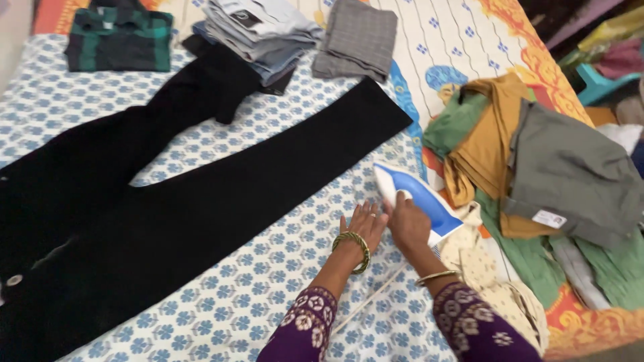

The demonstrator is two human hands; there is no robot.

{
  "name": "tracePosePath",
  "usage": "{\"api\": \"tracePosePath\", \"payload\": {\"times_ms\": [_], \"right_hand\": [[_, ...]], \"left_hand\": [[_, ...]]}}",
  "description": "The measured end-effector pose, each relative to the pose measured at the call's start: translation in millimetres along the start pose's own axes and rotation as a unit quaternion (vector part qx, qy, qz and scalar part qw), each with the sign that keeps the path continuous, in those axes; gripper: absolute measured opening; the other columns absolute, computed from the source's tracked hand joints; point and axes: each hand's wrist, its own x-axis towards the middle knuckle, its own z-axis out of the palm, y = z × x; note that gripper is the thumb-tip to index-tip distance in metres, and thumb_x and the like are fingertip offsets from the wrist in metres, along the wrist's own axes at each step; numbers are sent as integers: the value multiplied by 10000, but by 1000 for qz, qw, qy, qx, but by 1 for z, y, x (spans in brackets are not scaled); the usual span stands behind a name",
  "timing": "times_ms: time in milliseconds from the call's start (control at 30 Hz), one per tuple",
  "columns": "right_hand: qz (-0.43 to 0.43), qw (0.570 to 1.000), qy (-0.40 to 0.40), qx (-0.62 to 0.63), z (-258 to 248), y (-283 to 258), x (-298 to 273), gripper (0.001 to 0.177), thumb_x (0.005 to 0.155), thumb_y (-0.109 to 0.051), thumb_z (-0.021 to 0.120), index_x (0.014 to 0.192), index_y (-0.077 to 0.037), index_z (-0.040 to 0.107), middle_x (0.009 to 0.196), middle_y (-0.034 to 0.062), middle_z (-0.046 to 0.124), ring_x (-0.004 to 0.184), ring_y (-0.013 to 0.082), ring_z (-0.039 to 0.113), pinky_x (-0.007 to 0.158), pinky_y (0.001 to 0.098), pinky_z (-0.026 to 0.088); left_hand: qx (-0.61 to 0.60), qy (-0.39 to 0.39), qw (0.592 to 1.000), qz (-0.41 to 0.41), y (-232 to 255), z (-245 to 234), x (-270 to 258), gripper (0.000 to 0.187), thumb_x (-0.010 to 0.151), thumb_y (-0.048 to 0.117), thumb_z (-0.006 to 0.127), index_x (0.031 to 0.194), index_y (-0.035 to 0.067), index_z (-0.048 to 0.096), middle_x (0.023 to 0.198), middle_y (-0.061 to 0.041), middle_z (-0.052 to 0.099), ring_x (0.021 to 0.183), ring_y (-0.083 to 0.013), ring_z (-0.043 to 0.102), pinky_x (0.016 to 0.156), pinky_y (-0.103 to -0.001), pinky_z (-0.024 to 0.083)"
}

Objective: The person unfolds a pair of black trousers on a bed, smooths the fabric, and uses a steam iron to press the legs and waist area. The person adjusts the trousers and continues ironing different sections to remove wrinkles.

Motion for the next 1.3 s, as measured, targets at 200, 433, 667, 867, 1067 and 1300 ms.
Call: {"api": "tracePosePath", "payload": {"times_ms": [200,433,667,867,1067,1300], "right_hand": [[-51,994,55,85,35,2,-32,462,941,-275,570,1321,-26,493,1125,177,573,1010,365,578,847,467,483],[-32,998,-28,42,63,-32,-43,816,750,-246,679,1412,107,358,1283,268,501,1211,412,494,984,472,441],[26,954,-274,-122,61,-63,-6,280,997,-132,594,1229,-44,724,1184,198,694,1126,356,690,882,397,598],[-194,942,-272,-36,-6,-134,25,258,944,-154,629,1158,-44,723,1214,143,713,1169,300,672,952,411,563],[-475,858,-193,-23,22,-229,5,746,840,-32,607,1536,-42,337,1598,201,310,1439,369,352,1088,493,418],[-505,816,-233,-155,54,-283,-2,726,959,-128,580,1572,-44,199,1636,216,172,1484,432,236,1125,600,347]], "left_hand": [[-4,-32,999,-41,11,27,22,764,1011,577,80,1630,130,109,1712,-45,88,1581,-223,72,1262,-535,42],[-9,-75,991,-108,-16,13,13,733,997,571,47,1624,204,138,1712,23,90,1582,-212,35,1274,-503,23],[92,-36,981,-168,-75,-45,-30,680,1035,580,218,1618,233,173,1716,40,74,1593,-175,-1,1291,-486,8],[303,-33,916,-261,-156,-121,-122,829,984,174,547,1648,145,51,1719,-104,-113,1561,-322,-112,1189,-670,-7],[289,-78,889,-345,-240,-164,-206,979,918,80,613,1655,208,-19,1732,-45,-156,1591,-301,-103,1214,-694,31],[324,-34,874,-361,-334,-140,-257,1035,864,-169,515,1638,228,-45,1715,-10,-168,1569,-323,-49,1192,-693,132]]}}
